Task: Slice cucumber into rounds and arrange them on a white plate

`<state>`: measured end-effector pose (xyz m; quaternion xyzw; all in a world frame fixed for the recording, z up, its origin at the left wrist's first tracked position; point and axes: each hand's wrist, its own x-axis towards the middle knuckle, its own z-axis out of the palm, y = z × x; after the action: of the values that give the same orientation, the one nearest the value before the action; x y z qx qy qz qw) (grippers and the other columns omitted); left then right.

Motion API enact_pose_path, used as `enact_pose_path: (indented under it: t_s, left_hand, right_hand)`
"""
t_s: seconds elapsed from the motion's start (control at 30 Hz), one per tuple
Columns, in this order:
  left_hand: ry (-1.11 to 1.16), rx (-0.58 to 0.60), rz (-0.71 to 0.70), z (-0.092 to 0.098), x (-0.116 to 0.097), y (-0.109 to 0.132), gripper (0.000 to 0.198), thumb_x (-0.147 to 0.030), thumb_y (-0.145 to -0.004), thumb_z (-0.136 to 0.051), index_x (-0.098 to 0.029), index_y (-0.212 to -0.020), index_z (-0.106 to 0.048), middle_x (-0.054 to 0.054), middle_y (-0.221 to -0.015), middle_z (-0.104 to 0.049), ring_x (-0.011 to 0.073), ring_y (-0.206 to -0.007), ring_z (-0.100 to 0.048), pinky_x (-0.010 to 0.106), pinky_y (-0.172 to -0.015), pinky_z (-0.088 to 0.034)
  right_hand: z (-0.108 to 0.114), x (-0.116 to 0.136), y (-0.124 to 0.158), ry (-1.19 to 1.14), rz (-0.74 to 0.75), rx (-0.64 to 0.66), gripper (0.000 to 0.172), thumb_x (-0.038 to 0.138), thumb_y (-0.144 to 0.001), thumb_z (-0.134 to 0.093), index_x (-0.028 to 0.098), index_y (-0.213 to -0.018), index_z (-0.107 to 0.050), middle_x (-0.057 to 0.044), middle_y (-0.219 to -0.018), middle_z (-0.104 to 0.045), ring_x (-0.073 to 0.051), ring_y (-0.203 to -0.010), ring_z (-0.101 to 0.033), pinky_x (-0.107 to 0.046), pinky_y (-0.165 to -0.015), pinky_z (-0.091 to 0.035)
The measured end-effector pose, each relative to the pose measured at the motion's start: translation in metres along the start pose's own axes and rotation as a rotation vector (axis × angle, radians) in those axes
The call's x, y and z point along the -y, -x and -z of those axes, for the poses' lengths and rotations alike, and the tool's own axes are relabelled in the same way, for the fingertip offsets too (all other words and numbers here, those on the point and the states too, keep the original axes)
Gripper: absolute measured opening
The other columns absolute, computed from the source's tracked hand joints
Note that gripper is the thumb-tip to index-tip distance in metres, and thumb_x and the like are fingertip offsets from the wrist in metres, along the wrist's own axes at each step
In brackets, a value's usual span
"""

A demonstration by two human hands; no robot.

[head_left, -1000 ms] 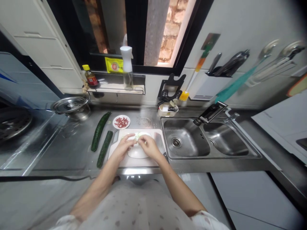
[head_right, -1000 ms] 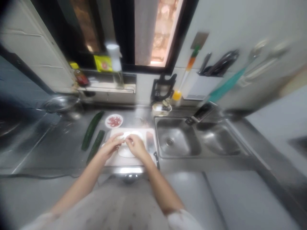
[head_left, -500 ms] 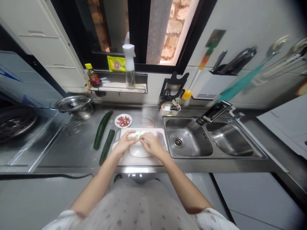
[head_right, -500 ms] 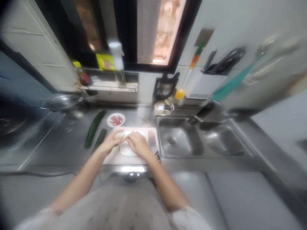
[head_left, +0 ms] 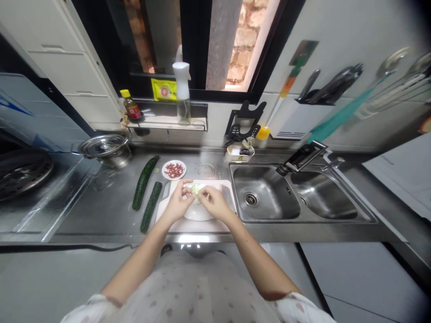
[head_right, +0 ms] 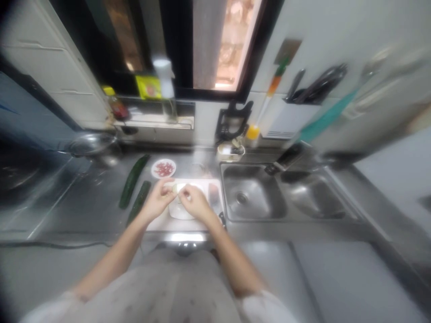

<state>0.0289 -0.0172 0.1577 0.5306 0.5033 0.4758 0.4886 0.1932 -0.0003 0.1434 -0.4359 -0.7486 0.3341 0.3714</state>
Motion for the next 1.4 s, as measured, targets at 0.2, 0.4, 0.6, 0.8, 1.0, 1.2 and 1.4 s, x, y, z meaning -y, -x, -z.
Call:
enact_pose_path:
  t_s: [0.2, 0.4, 0.6, 0.8, 1.0, 1.2, 1.4]
  left_hand:
    - [-0.103, 0.005, -0.057, -0.001, 0.004, 0.001, 0.045, -0.027, -0.075, -0.063, -0.02, -0.118, -0.049, -0.002, -0.08, -0.056, 0.0142, -0.083, -0.057, 0.026, -0.081, -0.042]
    - [-0.182, -0.005, -0.086, -0.003, 0.007, 0.002, 0.047, -0.025, -0.075, -0.063, -0.022, -0.121, -0.05, -0.001, -0.081, -0.057, 0.0155, -0.084, -0.057, 0.027, -0.084, -0.041]
    - [-0.06, 0.055, -0.02, -0.005, 0.019, -0.004, 0.05, -0.031, -0.073, -0.067, -0.021, -0.119, -0.05, -0.002, -0.078, -0.058, 0.0131, -0.075, -0.056, 0.026, -0.08, -0.042]
    - [0.023, 0.116, 0.052, -0.006, 0.044, -0.011, 0.047, -0.031, -0.072, -0.068, -0.019, -0.114, -0.051, -0.003, -0.075, -0.059, 0.012, -0.072, -0.056, 0.025, -0.074, -0.042]
    - [0.001, 0.093, 0.117, -0.01, 0.076, -0.014, 0.044, -0.027, -0.067, -0.069, -0.018, -0.108, -0.053, -0.005, -0.067, -0.055, 0.0098, -0.061, -0.052, 0.021, -0.062, -0.038]
    - [-0.063, 0.091, 0.17, -0.012, 0.105, -0.012, 0.042, -0.024, -0.066, -0.067, -0.017, -0.106, -0.057, -0.007, -0.061, -0.052, 0.0081, -0.055, -0.047, 0.019, -0.057, -0.034]
    - [-0.406, 0.112, 0.18, -0.015, 0.124, -0.013, 0.035, -0.015, -0.072, -0.059, -0.019, -0.108, -0.06, -0.005, -0.067, -0.057, 0.0104, -0.062, -0.052, 0.021, -0.063, -0.038]
  right_hand:
    - [-0.001, -0.002, -0.001, -0.146, -0.114, -0.007, 0.015, 0.027, -0.082, -0.053, 0.02, -0.071, -0.061, 0.001, -0.071, -0.064, -0.013, -0.07, -0.057, -0.024, -0.067, -0.043]
    - [0.0, -0.003, -0.002, -0.242, -0.167, -0.008, 0.013, 0.023, -0.075, -0.053, 0.019, -0.064, -0.059, 0.002, -0.068, -0.063, -0.013, -0.07, -0.057, -0.025, -0.069, -0.044]
    - [-0.001, -0.014, 0.001, -0.258, -0.189, 0.008, 0.014, 0.024, -0.074, -0.053, 0.018, -0.063, -0.06, 0.002, -0.067, -0.062, -0.013, -0.069, -0.056, -0.025, -0.068, -0.044]
    - [-0.009, -0.039, 0.008, -0.211, -0.23, 0.052, 0.016, 0.023, -0.075, -0.053, 0.018, -0.065, -0.063, 0.001, -0.065, -0.063, -0.013, -0.065, -0.057, -0.024, -0.064, -0.044]
    - [-0.02, -0.066, 0.013, -0.102, -0.313, 0.121, 0.013, 0.021, -0.073, -0.054, 0.017, -0.066, -0.065, 0.001, -0.064, -0.064, -0.013, -0.063, -0.057, -0.022, -0.061, -0.041]
    - [-0.032, -0.085, 0.021, -0.025, -0.384, 0.192, 0.012, 0.018, -0.071, -0.055, 0.016, -0.068, -0.066, 0.001, -0.063, -0.064, -0.012, -0.062, -0.055, -0.021, -0.059, -0.039]
    - [-0.039, -0.09, 0.027, 0.121, -0.444, 0.25, 0.013, 0.017, -0.074, -0.054, 0.014, -0.071, -0.067, 0.0, -0.064, -0.064, -0.011, -0.061, -0.054, -0.019, -0.056, -0.035]
